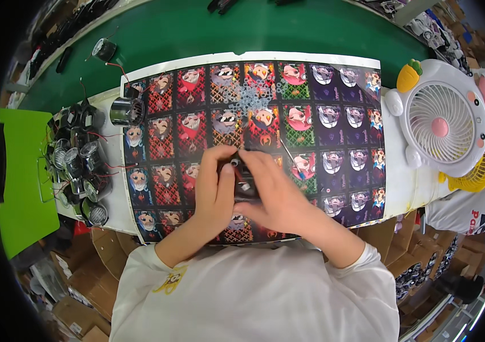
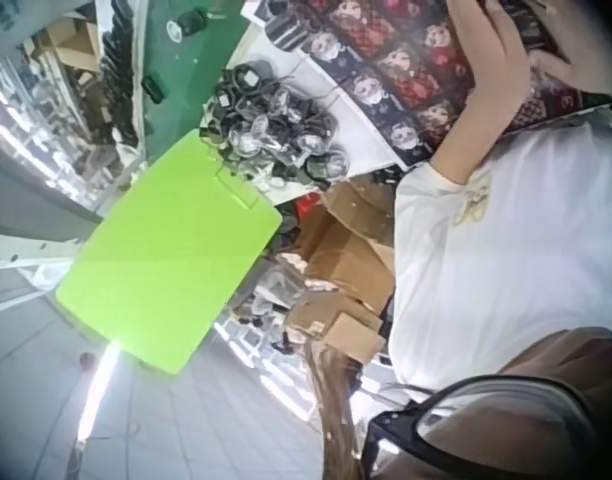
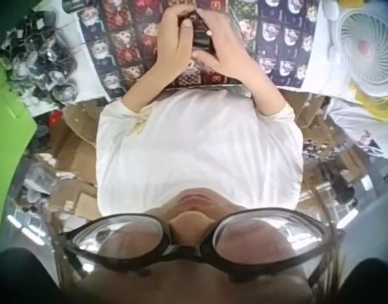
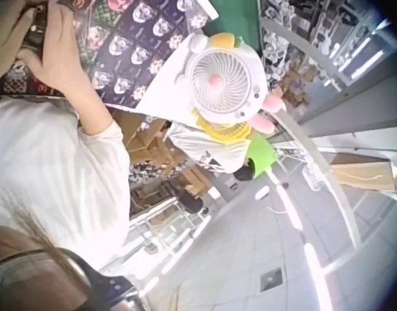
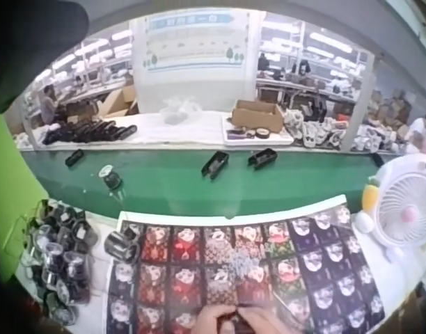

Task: Connecting wires and assembling cooling fan modules on an electronics production line.

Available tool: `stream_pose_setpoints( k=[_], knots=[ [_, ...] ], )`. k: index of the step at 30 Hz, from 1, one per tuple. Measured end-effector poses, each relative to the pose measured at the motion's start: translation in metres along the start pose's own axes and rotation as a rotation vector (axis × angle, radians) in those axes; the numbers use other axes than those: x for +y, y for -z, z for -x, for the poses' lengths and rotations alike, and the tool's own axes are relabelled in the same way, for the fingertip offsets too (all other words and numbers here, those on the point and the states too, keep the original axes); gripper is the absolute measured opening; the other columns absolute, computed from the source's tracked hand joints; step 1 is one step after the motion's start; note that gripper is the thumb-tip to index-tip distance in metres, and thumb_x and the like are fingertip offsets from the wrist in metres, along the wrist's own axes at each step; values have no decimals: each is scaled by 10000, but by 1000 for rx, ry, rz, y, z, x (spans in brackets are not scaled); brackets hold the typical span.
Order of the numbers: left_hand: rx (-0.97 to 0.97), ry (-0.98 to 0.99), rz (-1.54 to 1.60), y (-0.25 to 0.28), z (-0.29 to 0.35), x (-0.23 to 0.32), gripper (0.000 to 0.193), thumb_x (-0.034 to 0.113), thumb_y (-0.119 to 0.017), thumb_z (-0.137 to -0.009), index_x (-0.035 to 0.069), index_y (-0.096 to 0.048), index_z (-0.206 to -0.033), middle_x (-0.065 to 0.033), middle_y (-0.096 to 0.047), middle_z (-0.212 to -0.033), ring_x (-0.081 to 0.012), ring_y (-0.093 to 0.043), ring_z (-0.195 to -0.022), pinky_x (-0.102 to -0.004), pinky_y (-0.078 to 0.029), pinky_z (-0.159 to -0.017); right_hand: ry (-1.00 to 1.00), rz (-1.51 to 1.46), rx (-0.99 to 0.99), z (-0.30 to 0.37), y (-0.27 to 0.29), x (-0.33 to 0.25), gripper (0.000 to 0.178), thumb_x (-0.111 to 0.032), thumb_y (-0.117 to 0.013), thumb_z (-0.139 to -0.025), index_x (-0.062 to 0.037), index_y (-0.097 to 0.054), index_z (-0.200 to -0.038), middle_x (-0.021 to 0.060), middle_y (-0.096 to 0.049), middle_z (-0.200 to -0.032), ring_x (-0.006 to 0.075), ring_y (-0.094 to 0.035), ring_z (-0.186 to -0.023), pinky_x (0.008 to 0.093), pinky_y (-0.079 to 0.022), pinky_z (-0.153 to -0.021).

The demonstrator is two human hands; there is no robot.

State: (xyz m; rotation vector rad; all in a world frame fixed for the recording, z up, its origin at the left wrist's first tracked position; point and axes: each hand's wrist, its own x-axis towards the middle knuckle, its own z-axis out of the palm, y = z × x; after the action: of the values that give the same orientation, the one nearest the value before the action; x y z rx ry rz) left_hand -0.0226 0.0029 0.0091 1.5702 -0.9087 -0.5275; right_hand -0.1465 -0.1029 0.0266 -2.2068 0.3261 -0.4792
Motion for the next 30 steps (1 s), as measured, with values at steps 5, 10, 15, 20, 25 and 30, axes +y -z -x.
stream_pose_setpoints(
  k=[5,10,15,20,25,30],
  knots=[
    [387,-323,-406,66,-57,4,194,13,-477,-922,7,-588,-1081,-119,-604,-1013,-231,-570,-980,-346,-457,-855,21,61,115,-61,46,5,647,-134,-806,-714,-44,-551,-1302,140,-575,-1215,306,-575,-1106,387,-458,-942],
    [398,35,-1212,153,-130,-21,275,238,-573,-946,-11,-665,-1015,-207,-662,-1021,-390,-628,-917,-462,-484,-821,61,509,479,-184,75,90,536,-158,-785,-736,-136,-613,-1244,169,-559,-1166,329,-595,-1061,387,-509,-902],
    [206,122,-919,152,-147,-43,275,233,-556,-959,-15,-674,-977,-188,-691,-949,-386,-647,-846,-442,-497,-765,-172,838,321,-220,73,164,567,-200,-770,-752,-192,-583,-1288,162,-545,-1218,388,-566,-1094,460,-502,-919],
    [383,-54,-728,149,-86,-38,175,125,-559,-954,-12,-656,-1002,-159,-675,-927,-307,-643,-804,-381,-494,-728,134,660,86,-162,8,60,178,-92,-658,-794,-54,-618,-963,163,-594,-1002,376,-573,-941,471,-502,-795],
    [321,-57,-632,89,-29,-19,109,59,-554,-935,-14,-614,-989,-150,-630,-939,-289,-599,-879,-392,-462,-802,87,423,-291,-80,-28,35,180,-82,-631,-818,4,-595,-971,162,-563,-906,351,-589,-893,439,-509,-788],
    [234,-76,-457,48,1,-6,34,19,-569,-904,4,-590,-926,-133,-610,-957,-288,-563,-940,-392,-420,-871,119,535,-232,-63,-25,20,248,-23,-581,-755,6,-585,-1001,158,-538,-946,329,-561,-912,423,-497,-787]
  ],
)
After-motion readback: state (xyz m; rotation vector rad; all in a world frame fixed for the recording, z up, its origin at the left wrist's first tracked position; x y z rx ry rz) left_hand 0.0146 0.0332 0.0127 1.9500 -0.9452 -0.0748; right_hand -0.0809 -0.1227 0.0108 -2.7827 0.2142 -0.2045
